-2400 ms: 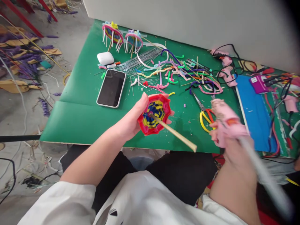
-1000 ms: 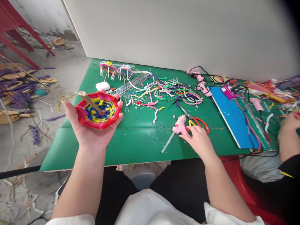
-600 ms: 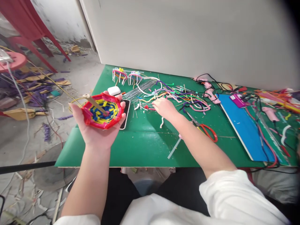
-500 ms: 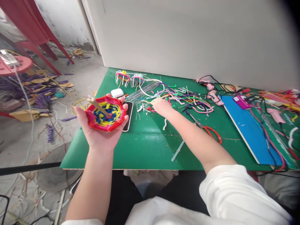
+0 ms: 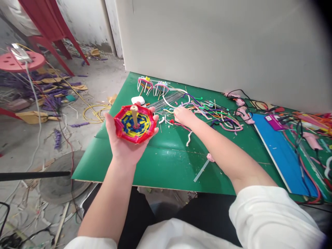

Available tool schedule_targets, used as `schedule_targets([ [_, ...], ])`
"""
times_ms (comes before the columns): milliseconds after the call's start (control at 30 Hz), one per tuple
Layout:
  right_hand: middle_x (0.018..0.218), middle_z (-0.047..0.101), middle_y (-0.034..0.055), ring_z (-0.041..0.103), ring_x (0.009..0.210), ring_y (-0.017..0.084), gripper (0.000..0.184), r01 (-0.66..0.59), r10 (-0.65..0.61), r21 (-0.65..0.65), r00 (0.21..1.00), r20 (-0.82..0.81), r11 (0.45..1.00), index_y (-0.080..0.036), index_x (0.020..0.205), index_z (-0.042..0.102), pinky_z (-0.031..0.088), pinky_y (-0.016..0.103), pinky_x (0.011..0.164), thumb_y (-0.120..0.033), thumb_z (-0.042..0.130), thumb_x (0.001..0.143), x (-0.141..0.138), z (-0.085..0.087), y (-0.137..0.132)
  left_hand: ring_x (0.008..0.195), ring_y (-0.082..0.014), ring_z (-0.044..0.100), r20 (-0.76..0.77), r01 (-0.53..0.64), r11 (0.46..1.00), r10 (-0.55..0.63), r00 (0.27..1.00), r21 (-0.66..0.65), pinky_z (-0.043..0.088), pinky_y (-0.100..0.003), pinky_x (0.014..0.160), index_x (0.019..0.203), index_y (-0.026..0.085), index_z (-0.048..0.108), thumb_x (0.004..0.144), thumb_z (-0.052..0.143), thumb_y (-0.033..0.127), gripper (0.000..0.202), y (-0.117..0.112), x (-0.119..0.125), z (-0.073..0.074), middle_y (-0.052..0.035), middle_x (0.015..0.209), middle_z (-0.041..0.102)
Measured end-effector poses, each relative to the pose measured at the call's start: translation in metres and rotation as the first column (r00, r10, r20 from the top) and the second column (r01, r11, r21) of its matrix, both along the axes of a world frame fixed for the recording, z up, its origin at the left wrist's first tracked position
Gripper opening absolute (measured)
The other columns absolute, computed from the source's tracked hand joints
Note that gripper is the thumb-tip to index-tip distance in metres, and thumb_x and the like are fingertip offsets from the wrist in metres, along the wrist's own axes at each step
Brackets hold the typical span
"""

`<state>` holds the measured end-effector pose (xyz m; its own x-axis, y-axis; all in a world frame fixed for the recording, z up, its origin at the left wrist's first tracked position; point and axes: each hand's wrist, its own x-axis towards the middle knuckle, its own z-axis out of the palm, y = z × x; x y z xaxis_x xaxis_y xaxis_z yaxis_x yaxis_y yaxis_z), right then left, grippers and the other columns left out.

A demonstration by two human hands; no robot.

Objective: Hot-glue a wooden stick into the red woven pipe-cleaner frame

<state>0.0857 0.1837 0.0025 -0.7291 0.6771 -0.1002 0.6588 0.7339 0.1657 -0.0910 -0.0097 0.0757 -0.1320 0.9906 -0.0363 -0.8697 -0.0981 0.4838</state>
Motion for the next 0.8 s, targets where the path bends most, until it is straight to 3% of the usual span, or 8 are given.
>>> schedule_targets([
  [200,0.087,0.068,0.012,0.061,0.08,0.021,0.023,0.111,-0.112,-0.017,0.98,-0.167,0.994,-0.009,0.095,0.063,0.042,0.029,0.07,-0.012,0.046,0.08,0.01,0.001,-0.006,0.101,-0.0268,0.062,-0.005,0.019,1.0,-0.019,1.0,-0.023,0.058,-0.03,0.063,0.118,0.027,0.056,0.077,0.037,0.074,0.065,0.001,0.003,0.0,-0.0099,0.111,0.063],
  [367,0.092,0.07,0.0078,0.064,0.082,0.018,0.03,0.143,-0.148,-0.041,0.915,-0.375,0.989,-0.013,0.109,0.063,0.048,0.03,0.076,-0.013,0.047,0.084,0.022,0.013,-0.009,0.105,-0.0299,0.061,-0.019,0.024,1.0,-0.024,1.0,-0.001,0.058,-0.034,0.064,0.118,0.027,0.055,0.077,0.036,0.074,0.065,0.001,0.004,0.0,-0.0095,0.108,0.064],
  [433,0.091,0.071,0.0067,0.065,0.081,0.018,0.021,0.139,-0.174,-0.104,0.761,-0.626,0.985,-0.015,0.099,0.067,0.051,0.032,0.077,-0.016,0.054,0.082,0.024,0.028,-0.02,0.106,-0.0309,0.06,-0.022,0.03,1.0,-0.03,0.999,0.002,0.058,-0.035,0.063,0.119,0.028,0.054,0.076,0.036,0.075,0.067,0.001,0.005,0.0,-0.0094,0.108,0.064],
  [500,0.084,0.071,0.0025,0.067,0.076,0.016,0.011,0.087,-0.208,-0.191,0.519,-0.829,0.978,-0.018,0.087,0.068,0.054,0.031,0.071,-0.019,0.063,0.078,0.023,0.049,-0.043,0.106,-0.0315,0.06,-0.019,0.034,0.999,-0.034,0.999,-0.001,0.058,-0.035,0.064,0.12,0.028,0.053,0.075,0.036,0.076,0.067,0.0,0.006,0.001,-0.0095,0.108,0.064],
  [600,0.07,0.069,-0.0053,0.068,0.064,0.014,0.011,-0.096,-0.211,-0.22,0.096,-0.973,0.971,-0.022,0.081,0.065,0.057,0.029,0.061,-0.019,0.071,0.072,0.013,0.086,-0.096,0.107,-0.0325,0.06,-0.017,0.057,0.998,-0.058,0.998,-0.007,0.059,-0.038,0.066,0.12,0.027,0.053,0.076,0.037,0.075,0.067,-0.002,0.01,0.003,-0.0099,0.107,0.064],
  [633,0.069,0.069,-0.0063,0.068,0.063,0.014,0.013,-0.177,-0.178,-0.182,0.035,-0.983,0.967,-0.023,0.08,0.065,0.057,0.029,0.06,-0.017,0.072,0.071,0.008,0.097,-0.114,0.107,-0.0332,0.059,-0.021,0.074,0.997,-0.074,0.997,-0.006,0.059,-0.039,0.068,0.12,0.026,0.054,0.076,0.037,0.075,0.068,-0.004,0.012,0.004,-0.0104,0.107,0.064],
  [700,0.071,0.07,-0.0045,0.069,0.068,0.015,0.014,-0.247,-0.104,-0.104,0.012,-0.995,0.964,-0.022,0.08,0.068,0.057,0.029,0.06,-0.014,0.073,0.07,-0.003,0.112,-0.145,0.109,-0.0347,0.059,-0.033,0.091,0.996,-0.091,0.995,-0.007,0.058,-0.042,0.071,0.118,0.023,0.055,0.077,0.036,0.074,0.068,-0.006,0.017,0.005,-0.0112,0.107,0.065],
  [800,0.079,0.072,-0.0025,0.07,0.077,0.018,0.014,-0.255,-0.077,-0.111,0.143,-0.987,0.96,-0.023,0.081,0.069,0.059,0.034,0.07,-0.011,0.07,0.074,-0.015,0.117,-0.166,0.112,-0.0356,0.057,-0.03,0.079,0.996,-0.08,0.996,-0.048,0.057,-0.045,0.075,0.116,0.023,0.057,0.079,0.035,0.072,0.065,-0.01,0.024,0.007,-0.0104,0.105,0.066],
])
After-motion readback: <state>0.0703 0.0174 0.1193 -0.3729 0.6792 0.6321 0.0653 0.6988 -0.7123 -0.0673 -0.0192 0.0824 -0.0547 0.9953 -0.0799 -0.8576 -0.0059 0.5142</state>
